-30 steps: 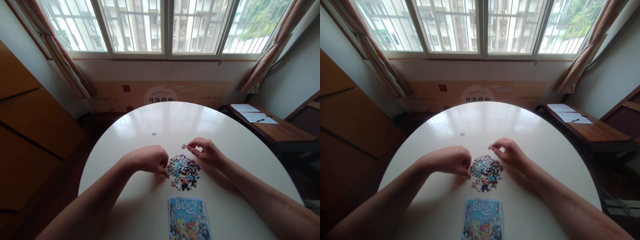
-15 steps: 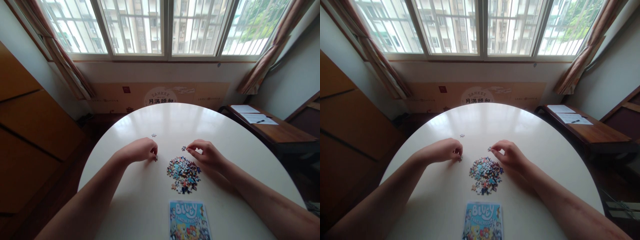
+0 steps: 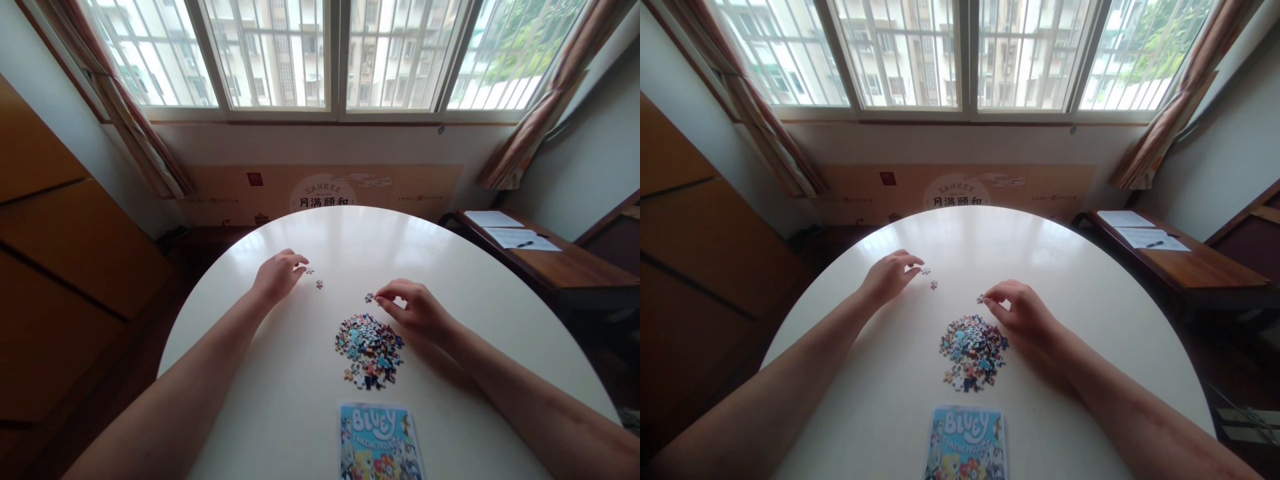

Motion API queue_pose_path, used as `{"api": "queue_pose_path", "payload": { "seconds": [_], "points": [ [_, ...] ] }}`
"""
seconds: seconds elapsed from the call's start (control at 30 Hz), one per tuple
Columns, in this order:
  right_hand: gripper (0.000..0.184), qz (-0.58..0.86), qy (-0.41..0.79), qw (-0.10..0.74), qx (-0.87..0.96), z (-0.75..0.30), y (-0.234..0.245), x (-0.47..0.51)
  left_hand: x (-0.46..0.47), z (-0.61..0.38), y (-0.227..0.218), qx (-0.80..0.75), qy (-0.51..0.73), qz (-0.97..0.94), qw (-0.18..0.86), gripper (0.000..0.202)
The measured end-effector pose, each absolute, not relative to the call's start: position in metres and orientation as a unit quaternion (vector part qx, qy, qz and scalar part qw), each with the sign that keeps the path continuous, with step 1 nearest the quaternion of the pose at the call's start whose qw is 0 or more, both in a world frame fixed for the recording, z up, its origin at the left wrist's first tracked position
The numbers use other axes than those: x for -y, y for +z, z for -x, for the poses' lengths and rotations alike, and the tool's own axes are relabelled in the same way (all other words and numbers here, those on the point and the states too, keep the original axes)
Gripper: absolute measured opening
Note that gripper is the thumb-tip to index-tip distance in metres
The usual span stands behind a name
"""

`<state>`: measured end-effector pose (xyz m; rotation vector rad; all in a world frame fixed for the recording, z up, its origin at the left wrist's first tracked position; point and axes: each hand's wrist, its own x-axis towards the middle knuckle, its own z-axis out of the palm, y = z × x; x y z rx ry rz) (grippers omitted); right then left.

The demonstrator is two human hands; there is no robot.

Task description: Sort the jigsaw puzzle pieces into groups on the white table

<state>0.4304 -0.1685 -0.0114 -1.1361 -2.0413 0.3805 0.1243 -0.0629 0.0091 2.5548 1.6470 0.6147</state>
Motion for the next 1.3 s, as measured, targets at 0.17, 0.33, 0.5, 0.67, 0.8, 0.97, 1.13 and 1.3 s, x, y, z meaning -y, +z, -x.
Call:
{"api": "queue_pose_path", "payload": {
  "seconds": [0.17, 0.33, 0.5, 0.67, 0.8, 0.97, 1.13, 1.3],
  "points": [
    [0.013, 0.452, 0.139, 0.382, 0.794, -0.43, -0.011, 0.168, 0.046, -0.118, -0.008, -0.527, 0.235, -0.816, 0.042, 0.028],
    [0.014, 0.45, 0.139, 0.381, 0.796, -0.429, -0.01, 0.169, 0.044, -0.121, -0.012, -0.541, 0.203, -0.816, 0.034, 0.024],
    [0.015, 0.452, 0.14, 0.38, 0.794, -0.43, -0.01, 0.169, 0.044, -0.113, -0.008, -0.564, 0.19, -0.803, 0.033, 0.024],
    [0.015, 0.452, 0.141, 0.38, 0.795, -0.43, -0.012, 0.168, 0.041, -0.107, -0.008, -0.585, 0.188, -0.788, 0.031, 0.024],
    [0.014, 0.457, 0.145, 0.375, 0.793, -0.432, -0.014, 0.167, 0.041, -0.107, -0.008, -0.588, 0.182, -0.787, 0.032, 0.024],
    [0.014, 0.46, 0.142, 0.379, 0.79, -0.433, -0.015, 0.166, 0.048, -0.112, -0.002, -0.581, 0.202, -0.788, -0.01, 0.025],
    [0.014, 0.471, 0.142, 0.378, 0.784, -0.434, -0.015, 0.166, 0.073, -0.13, 0.013, -0.489, 0.171, -0.855, -0.016, 0.018],
    [0.015, 0.461, 0.143, 0.378, 0.79, -0.433, -0.015, 0.166, 0.091, -0.146, 0.018, -0.47, 0.131, -0.873, 0.015, 0.015]
  ]
}}
